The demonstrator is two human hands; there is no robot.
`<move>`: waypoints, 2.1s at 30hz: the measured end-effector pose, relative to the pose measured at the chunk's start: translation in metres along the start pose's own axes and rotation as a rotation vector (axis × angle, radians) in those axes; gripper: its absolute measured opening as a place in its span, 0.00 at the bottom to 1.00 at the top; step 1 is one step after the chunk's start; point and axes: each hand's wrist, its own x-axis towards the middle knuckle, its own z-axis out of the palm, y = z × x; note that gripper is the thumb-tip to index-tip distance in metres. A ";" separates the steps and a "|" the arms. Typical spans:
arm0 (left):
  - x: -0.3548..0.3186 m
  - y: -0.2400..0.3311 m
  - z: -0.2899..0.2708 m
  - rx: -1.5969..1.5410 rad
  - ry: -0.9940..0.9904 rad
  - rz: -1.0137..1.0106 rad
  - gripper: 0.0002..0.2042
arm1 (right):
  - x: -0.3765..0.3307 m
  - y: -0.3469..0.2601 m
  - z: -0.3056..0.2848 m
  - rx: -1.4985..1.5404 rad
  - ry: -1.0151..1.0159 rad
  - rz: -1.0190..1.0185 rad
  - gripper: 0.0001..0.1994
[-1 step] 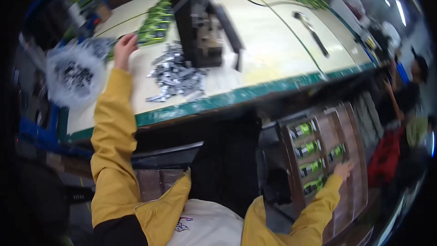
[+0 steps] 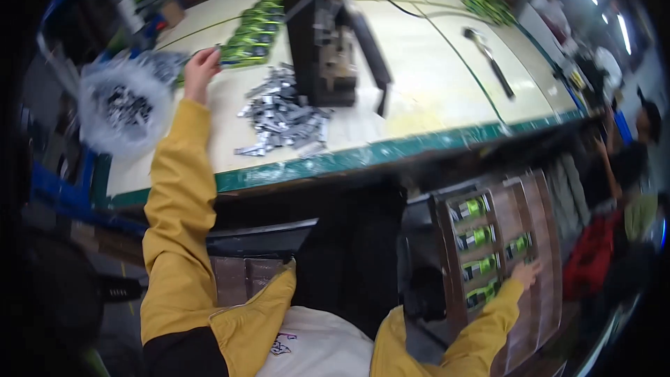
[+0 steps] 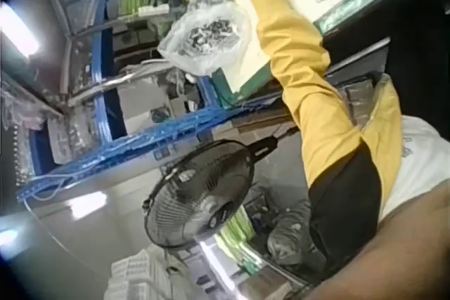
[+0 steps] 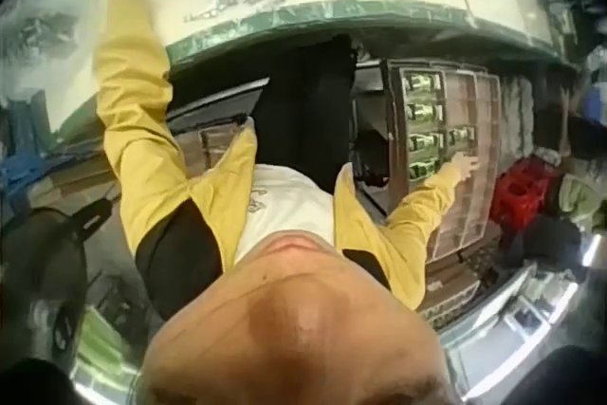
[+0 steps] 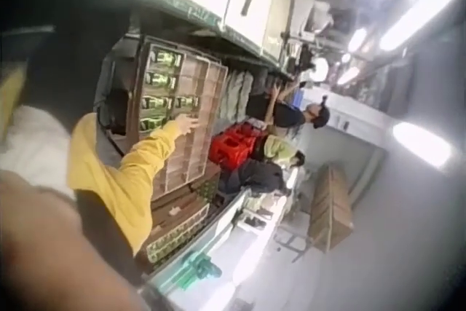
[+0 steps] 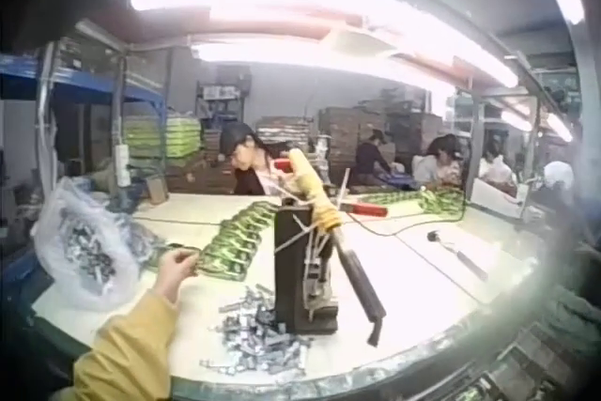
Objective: The person assembles toy car bodies by hand, inserting metal components into plastic toy car shells.
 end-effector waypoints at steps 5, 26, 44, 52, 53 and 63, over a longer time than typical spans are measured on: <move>0.020 -0.002 -0.026 -0.036 0.072 -0.196 0.09 | -0.005 0.001 -0.010 0.139 0.053 0.007 0.29; 0.085 -0.011 -0.008 1.062 -0.059 -0.123 0.11 | -0.142 -0.108 -0.137 1.044 -0.055 -0.728 0.22; -0.019 0.015 -0.017 0.853 -0.115 0.315 0.06 | -0.320 -0.206 -0.277 1.292 -0.911 -1.645 0.17; -0.024 0.003 -0.001 0.479 -0.217 0.357 0.10 | -0.362 -0.237 -0.297 1.316 -0.968 -1.894 0.18; -0.026 0.006 0.009 0.616 -0.211 0.298 0.09 | -0.365 -0.237 -0.296 1.314 -0.992 -1.903 0.18; -0.020 0.014 0.011 0.340 -0.750 0.404 0.07 | -0.373 -0.236 -0.289 1.353 -1.024 -1.833 0.17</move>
